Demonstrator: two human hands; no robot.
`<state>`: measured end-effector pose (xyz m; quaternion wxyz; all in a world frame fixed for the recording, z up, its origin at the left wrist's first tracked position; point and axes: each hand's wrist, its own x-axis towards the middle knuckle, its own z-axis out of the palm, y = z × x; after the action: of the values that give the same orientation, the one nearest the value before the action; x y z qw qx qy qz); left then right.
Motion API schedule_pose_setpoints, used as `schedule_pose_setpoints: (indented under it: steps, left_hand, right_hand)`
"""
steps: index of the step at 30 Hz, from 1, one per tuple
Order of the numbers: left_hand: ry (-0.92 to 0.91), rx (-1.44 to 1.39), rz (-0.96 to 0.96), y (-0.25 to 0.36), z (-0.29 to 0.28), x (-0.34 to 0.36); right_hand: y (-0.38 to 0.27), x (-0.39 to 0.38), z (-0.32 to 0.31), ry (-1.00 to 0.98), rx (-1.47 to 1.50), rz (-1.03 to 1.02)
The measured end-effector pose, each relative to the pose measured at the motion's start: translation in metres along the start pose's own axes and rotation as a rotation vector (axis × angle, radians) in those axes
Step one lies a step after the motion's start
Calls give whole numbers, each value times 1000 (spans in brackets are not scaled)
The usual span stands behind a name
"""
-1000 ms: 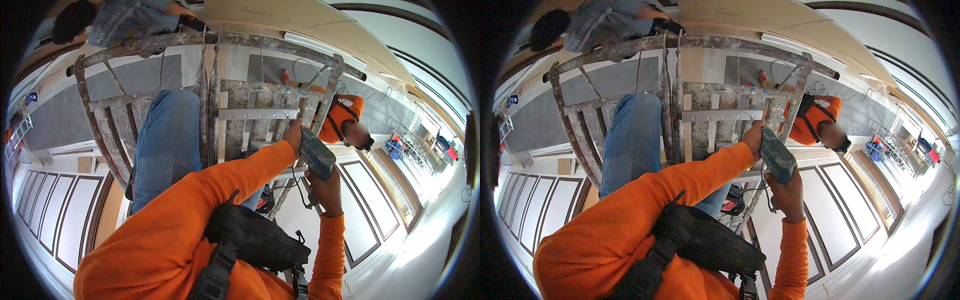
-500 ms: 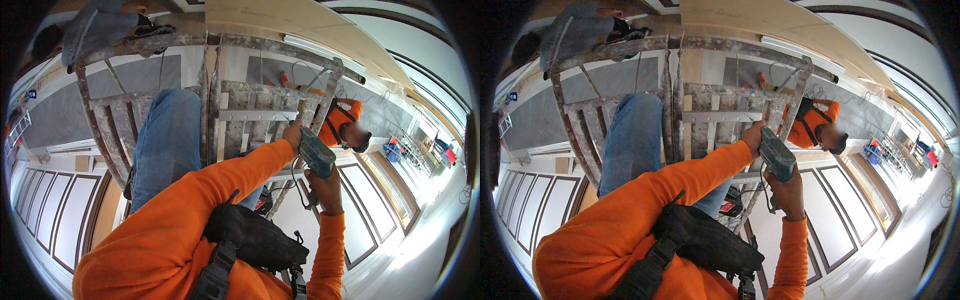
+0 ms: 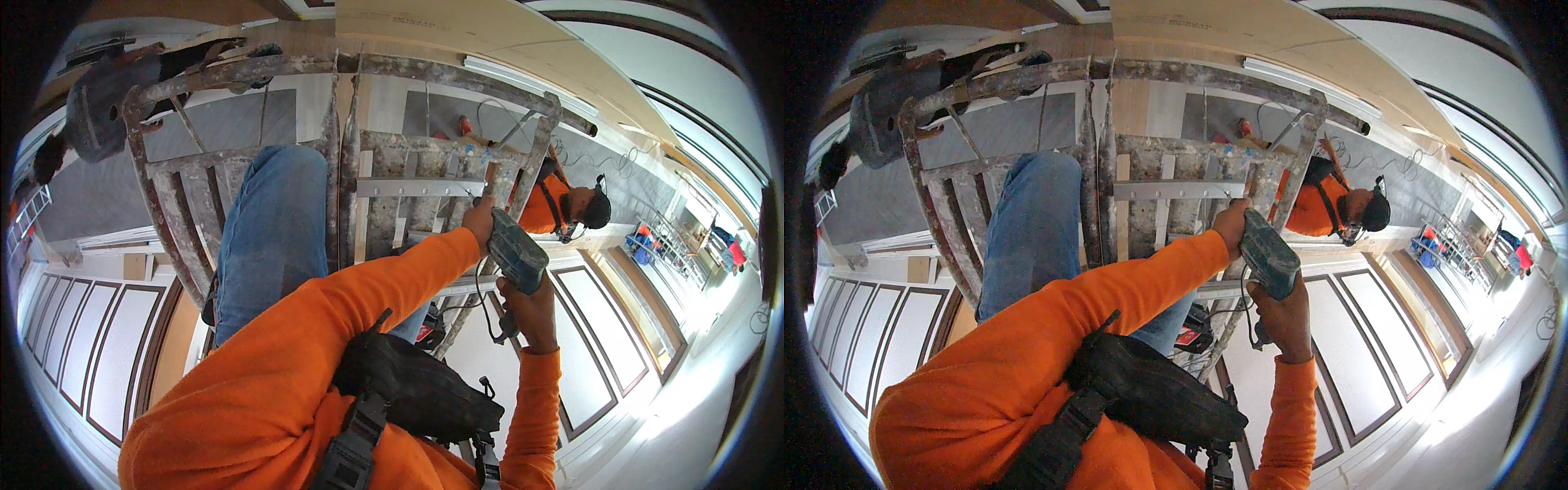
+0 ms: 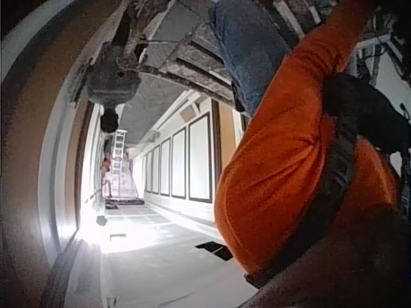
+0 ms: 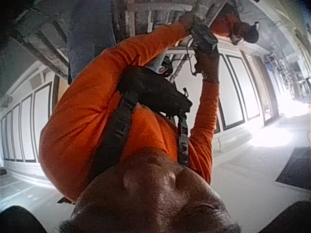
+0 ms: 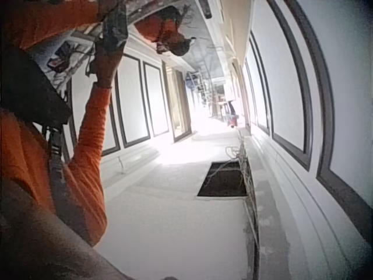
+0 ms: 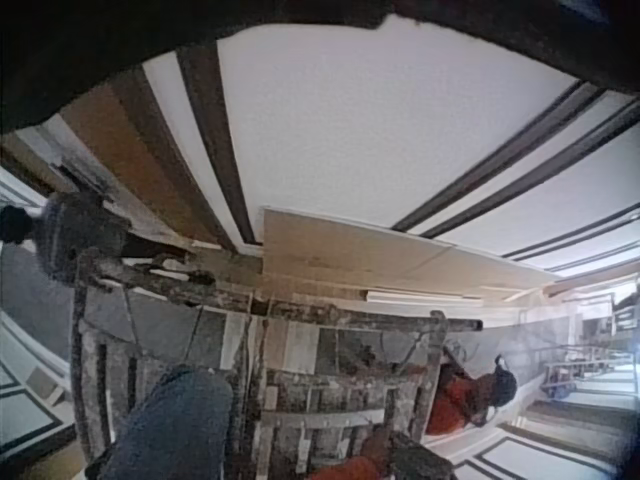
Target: The person holds a metal bracket against the ceiling edge and uses a drill to secure it with a screw, then picks up another bracket from a box on the scaffold and repeats the process at a different location on the ceiling.
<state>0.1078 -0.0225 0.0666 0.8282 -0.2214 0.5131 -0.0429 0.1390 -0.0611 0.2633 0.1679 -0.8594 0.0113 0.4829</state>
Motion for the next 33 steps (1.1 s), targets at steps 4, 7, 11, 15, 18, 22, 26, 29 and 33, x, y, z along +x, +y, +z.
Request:
schedule_pose_setpoints:
  steps: [4, 7, 11, 15, 18, 22, 26, 29, 33]
  left_hand:
    - [25, 50, 27, 2, 1, -8]
    - [57, 59, 32, 4, 2, -11]
    - [55, 62, 24, 1, 0, -1]
    - [-9, 43, 26, 0, -4, 5]
    - [15, 63, 22, 2, -1, 0]
    - [-3, 58, 39, 1, -3, 0]
    - [-8, 39, 24, -1, -6, 11]
    - [-48, 28, 49, -1, -5, 8]
    - [-15, 78, 17, -2, -9, 11]
  right_hand:
    - [5, 0, 1, 2, 19, -22]
    - [8, -1, 1, 3, 58, -29]
    - [5, -1, 1, -7, 50, -3]
    - [3, 0, 1, -14, 15, -13]
    - [8, 1, -1, -24, 29, -36]
    - [8, 1, 0, -18, 38, -50]
    - [11, 2, -2, -20, 25, -27]
    - [8, 3, 0, 12, -16, -38]
    - [11, 2, -2, -19, 29, -30]
